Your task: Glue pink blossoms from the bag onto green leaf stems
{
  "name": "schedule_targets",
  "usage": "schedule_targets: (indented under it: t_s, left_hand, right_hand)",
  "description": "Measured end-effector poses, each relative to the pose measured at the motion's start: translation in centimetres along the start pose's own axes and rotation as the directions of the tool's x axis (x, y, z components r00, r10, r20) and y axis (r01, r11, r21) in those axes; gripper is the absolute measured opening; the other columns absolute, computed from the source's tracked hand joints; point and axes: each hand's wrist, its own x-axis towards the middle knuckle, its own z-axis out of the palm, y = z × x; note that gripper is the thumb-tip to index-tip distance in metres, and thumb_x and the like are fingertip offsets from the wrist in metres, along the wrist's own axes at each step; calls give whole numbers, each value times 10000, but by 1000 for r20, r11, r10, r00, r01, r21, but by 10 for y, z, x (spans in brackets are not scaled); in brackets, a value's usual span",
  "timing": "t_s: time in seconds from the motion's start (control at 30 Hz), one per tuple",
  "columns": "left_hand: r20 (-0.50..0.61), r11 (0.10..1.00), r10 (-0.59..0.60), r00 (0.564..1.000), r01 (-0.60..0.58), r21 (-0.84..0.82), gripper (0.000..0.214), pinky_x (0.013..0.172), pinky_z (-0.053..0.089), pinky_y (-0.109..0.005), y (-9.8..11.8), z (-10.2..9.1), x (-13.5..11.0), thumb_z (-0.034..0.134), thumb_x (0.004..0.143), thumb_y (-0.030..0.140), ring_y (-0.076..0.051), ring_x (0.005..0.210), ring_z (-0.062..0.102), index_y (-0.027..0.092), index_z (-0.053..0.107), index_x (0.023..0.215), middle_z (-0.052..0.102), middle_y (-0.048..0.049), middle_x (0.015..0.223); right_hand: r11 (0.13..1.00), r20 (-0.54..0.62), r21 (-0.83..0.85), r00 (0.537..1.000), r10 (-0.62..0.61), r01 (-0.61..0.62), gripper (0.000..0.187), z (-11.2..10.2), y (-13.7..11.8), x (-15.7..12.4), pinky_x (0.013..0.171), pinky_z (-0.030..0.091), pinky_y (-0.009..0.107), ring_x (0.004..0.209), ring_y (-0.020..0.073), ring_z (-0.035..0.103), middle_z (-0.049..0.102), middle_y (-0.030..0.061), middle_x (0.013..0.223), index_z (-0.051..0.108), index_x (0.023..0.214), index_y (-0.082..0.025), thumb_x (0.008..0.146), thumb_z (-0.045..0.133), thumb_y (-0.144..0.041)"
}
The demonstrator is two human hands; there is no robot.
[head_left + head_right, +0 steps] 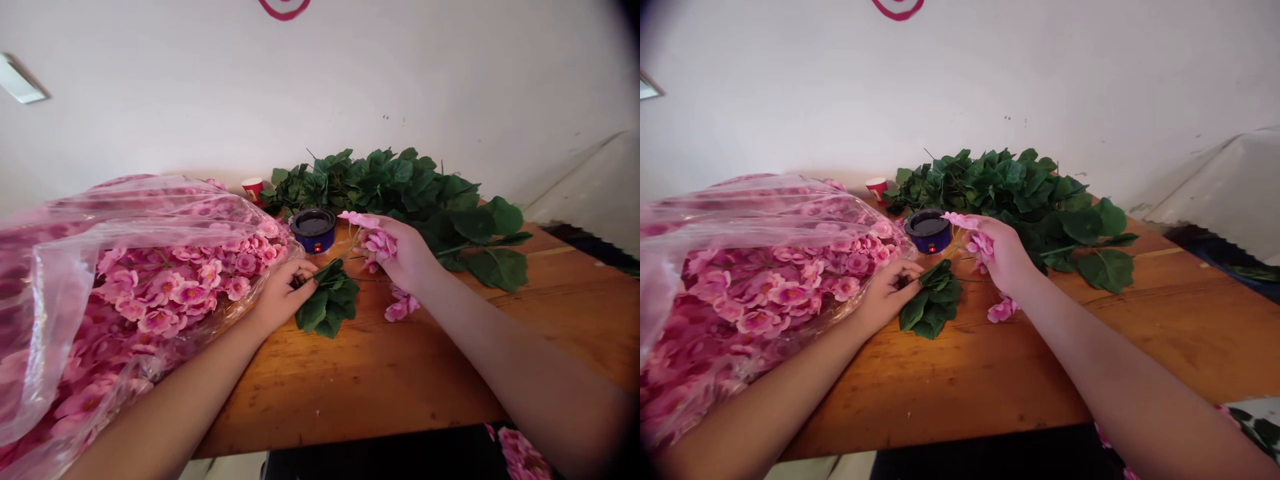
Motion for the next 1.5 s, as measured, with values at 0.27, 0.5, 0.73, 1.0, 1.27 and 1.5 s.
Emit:
schedule_targets:
  t_s: [0.27,0.5,0.73,1.0,1.27,1.5]
  left_hand:
    - [-234,991,-73,970,44,-129,83,593,409,-211,-1,1,1,597,815,238,-95,643,510,178,590,871,553,12,716]
    - [-384,998,-14,923,-9,-60,105,701,451,-239,6,2,-4,594,846,267,-116,761,558,192,567,914,596,-9,838]
    - [-468,995,86,880,-96,3,165,754,470,-269,5,5,-7,601,836,233,-139,828,583,201,535,985,589,-27,898]
    - [-459,986,149,876,-94,141,129,714,462,-259,5,4,-9,569,842,184,-132,778,578,198,543,968,595,-22,868]
    - [-430,965,189,883,-87,247,151,723,462,-273,0,6,-10,562,827,159,-143,779,588,195,551,973,614,-31,876]
    - [-417,955,216,883,-103,277,118,716,455,-271,3,5,-8,539,828,139,-143,768,590,199,563,926,619,-19,849]
  right_hand:
    - [973,57,202,991,-125,111,446,11,-3,-4,780,534,343,952,222,630,647,74,971,558,1061,-220,814,523,-590]
    - [987,91,108,987,-129,119,488,22,13,-8,907,507,399,942,215,653,664,104,1088,522,1133,-227,822,543,-602]
    - [804,186,-500,947,-262,321,254,31,20,-21,918,486,428,982,228,639,698,63,1022,652,1067,-230,875,543,-356]
    - [544,389,-624,827,-406,560,167,27,13,-24,830,504,357,913,197,632,687,52,969,656,878,-212,898,490,-221]
    - [304,491,-653,694,-527,693,248,26,17,-23,927,466,377,1005,198,592,682,73,1042,648,1046,-178,895,465,-104]
    - [125,544,-715,660,-518,688,337,25,13,-24,876,447,380,948,216,556,662,74,991,662,1098,-181,855,471,-47]
